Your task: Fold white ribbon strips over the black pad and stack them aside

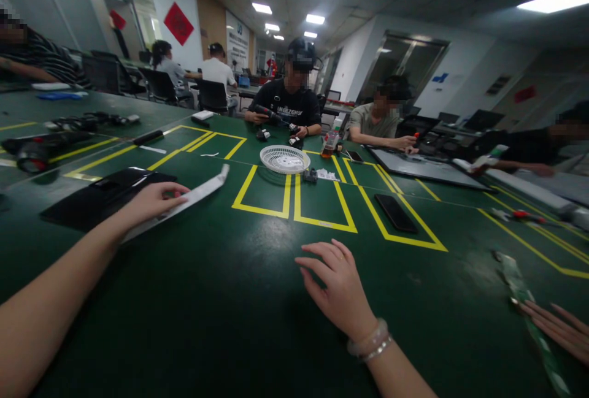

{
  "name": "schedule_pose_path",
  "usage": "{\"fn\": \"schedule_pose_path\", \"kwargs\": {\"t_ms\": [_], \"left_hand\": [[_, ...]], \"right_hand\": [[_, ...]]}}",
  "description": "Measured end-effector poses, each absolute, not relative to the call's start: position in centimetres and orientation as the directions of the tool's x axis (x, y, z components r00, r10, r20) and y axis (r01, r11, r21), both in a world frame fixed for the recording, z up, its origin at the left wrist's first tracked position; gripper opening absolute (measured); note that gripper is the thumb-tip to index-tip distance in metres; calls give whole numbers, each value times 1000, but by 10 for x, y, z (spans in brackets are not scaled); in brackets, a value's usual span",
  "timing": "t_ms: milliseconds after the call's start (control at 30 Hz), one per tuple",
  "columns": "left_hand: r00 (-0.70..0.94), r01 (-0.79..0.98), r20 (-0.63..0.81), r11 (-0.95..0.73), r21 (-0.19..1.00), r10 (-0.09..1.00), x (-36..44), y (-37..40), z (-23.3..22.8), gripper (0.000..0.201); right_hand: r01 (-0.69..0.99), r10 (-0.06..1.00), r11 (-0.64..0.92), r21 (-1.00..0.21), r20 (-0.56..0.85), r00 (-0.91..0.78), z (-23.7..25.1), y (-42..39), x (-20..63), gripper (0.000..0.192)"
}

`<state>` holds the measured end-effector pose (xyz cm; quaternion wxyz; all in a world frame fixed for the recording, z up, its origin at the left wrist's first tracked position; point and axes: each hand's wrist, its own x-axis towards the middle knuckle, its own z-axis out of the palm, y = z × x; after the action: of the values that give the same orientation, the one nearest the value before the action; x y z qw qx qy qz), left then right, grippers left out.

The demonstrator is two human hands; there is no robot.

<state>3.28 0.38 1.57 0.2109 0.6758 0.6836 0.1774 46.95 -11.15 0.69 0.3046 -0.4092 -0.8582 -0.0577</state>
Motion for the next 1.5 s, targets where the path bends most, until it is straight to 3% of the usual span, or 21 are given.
{"fn": "schedule_pose_path", "kwargs": {"t_ms": [100,233,333,433,533,600,700,733,833,933,1033,1200,1300,1367,1500], "left_hand": [[335,737,-129,-174,653,933,85,-14,20,53],[703,495,-80,-405,769,707,140,-48,26,33],[777,414,-53,-446,793,628,158,-62,26,25],[770,414,-95,-382,826,631,159,-61,24,30],[702,454,-178,-241,858,689,144,-47,22,47],[590,525,-155,-231,819,792,121,-32,20,57],[225,800,74,-228,554,971,65,-9,13,71],[69,899,193,-145,413,979,42,-3,8,76],[-244,948,290,165,271,925,-27,7,-8,86],[-398,907,217,347,240,891,-72,9,-21,92],[-390,907,209,335,255,897,-84,9,-24,98],[-243,949,214,185,256,946,-47,15,-14,99],[37,957,242,-104,271,970,3,13,-5,86],[261,902,248,-327,282,933,44,5,-1,78],[519,757,225,-566,327,825,123,-25,1,76]], "right_hand": [[722,648,681,-123,560,-517,6,-114,466,14],[688,644,717,-111,484,-592,7,-120,458,7],[668,657,729,-153,430,-619,7,-122,453,12],[645,663,738,-198,390,-639,8,-122,454,18],[638,668,733,-236,426,-610,9,-119,460,21],[658,697,693,-294,504,-510,9,-114,467,23],[618,800,535,-576,581,-151,8,-104,478,18],[525,844,455,-720,536,4,8,-100,481,20],[176,911,284,-943,323,256,7,-90,487,36],[7,924,175,-985,166,344,6,-85,489,47],[-65,933,105,-992,76,352,6,-85,490,50],[-135,932,77,-988,23,363,7,-87,491,47],[-173,930,56,-983,-12,367,9,-87,492,48],[-179,928,50,-983,-21,371,9,-86,491,51],[-138,921,99,-985,39,389,6,-84,491,53]]}}
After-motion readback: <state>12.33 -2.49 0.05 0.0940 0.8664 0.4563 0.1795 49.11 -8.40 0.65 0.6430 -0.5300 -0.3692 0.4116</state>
